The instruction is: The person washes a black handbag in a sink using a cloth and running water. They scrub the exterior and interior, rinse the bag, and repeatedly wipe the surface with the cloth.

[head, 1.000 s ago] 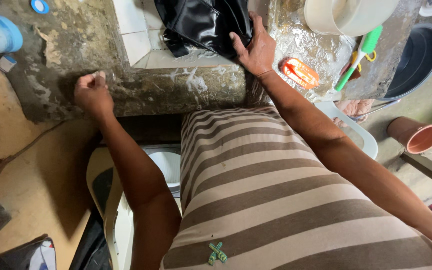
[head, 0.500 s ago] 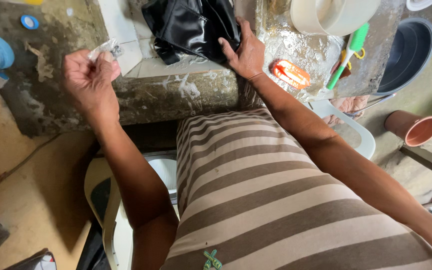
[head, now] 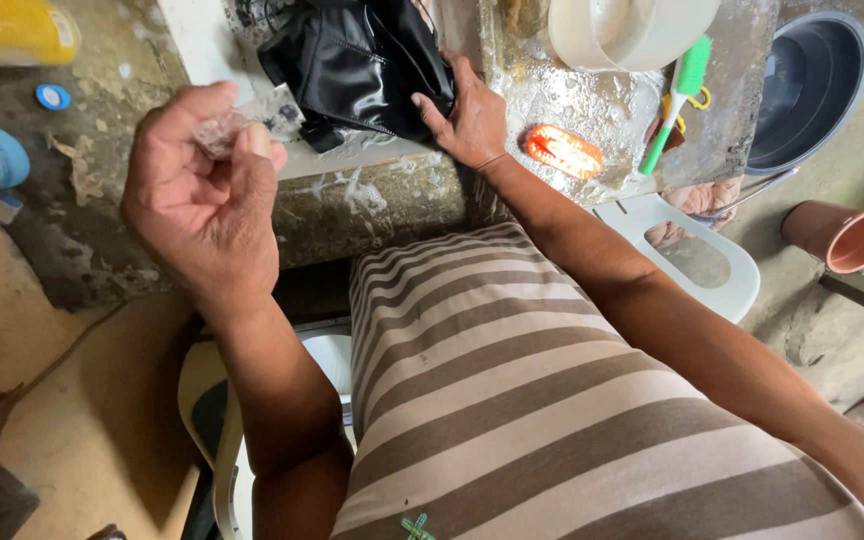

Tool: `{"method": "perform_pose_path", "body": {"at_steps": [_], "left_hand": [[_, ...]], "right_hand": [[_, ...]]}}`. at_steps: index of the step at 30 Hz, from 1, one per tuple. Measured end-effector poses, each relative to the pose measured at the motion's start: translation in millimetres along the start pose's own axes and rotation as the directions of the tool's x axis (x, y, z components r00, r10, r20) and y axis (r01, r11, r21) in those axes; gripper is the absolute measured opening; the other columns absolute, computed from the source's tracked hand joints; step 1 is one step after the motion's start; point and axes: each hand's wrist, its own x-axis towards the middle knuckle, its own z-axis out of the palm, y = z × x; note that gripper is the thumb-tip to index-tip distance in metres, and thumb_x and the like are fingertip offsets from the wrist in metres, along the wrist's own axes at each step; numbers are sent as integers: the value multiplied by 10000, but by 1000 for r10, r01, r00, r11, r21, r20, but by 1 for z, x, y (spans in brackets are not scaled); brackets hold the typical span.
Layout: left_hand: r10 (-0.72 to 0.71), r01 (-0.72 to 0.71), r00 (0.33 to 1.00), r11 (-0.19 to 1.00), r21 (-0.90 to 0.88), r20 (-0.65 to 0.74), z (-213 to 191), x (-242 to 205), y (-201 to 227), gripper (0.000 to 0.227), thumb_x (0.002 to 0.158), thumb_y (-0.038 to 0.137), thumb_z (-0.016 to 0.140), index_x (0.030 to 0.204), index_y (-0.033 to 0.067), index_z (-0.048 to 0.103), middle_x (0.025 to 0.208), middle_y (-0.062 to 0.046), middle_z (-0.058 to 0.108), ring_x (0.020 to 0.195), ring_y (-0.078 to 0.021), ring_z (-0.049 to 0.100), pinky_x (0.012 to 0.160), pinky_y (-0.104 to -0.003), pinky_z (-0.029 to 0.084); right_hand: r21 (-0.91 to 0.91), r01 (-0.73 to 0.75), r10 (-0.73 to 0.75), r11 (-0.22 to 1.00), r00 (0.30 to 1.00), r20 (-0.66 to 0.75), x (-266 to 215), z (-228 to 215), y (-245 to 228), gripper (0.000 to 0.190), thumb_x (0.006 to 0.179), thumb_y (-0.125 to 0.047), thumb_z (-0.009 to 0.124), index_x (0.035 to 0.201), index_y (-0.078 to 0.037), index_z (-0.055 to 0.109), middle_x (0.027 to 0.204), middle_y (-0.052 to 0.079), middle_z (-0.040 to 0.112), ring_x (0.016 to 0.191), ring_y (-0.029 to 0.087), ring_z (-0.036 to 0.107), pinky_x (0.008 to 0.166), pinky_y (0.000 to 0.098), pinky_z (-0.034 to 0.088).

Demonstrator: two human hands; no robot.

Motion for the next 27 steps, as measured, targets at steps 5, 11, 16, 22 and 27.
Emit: {"method": "perform_pose_path", "body": {"at_steps": [5,11,16,22,27], "left_hand": [[-38,40,999,988,-148,17,11,0,2,132,1049,-22,741,1157,-7,666,1056,-85,674,820,-81,640,755,-220,582],[331,-334,942,905,264,60,22,13,6,124,913,69,807,998,98,722,1129,-94,649,870,-124,595,668,-183,514],[486,-479,868,774,413,96,27,10,30,104,925,73,795,971,92,703,1093,-90,678,897,-150,639,712,-226,549],[526,-526,840,732,433,132,35,9,50,99,940,77,779,939,85,681,1049,-86,712,930,-183,692,766,-276,591],[504,-508,855,767,392,123,35,6,45,112,953,81,766,912,79,662,1013,-83,741,958,-210,736,810,-319,626]], "right_hand": [[7,-51,51,999,998,28,-1,0,-1,618,1008,-508,708,1379,-51,518,1091,188,743,890,341,755,773,400,601],[-36,15,-15,999,1000,-13,-1,-1,0,620,1014,-516,703,1380,-54,510,1108,193,737,932,365,748,771,398,601],[-17,-29,30,999,999,22,1,0,0,625,1003,-517,704,1363,-44,511,1057,194,741,840,342,754,708,397,593],[-17,-17,18,1000,1000,17,-1,-2,-1,612,1003,-488,723,1365,-43,509,1014,193,741,820,347,744,694,402,587],[-6,-41,42,999,998,36,1,-4,-3,616,991,-480,733,1367,-46,511,973,186,738,801,346,740,692,407,585]]}}
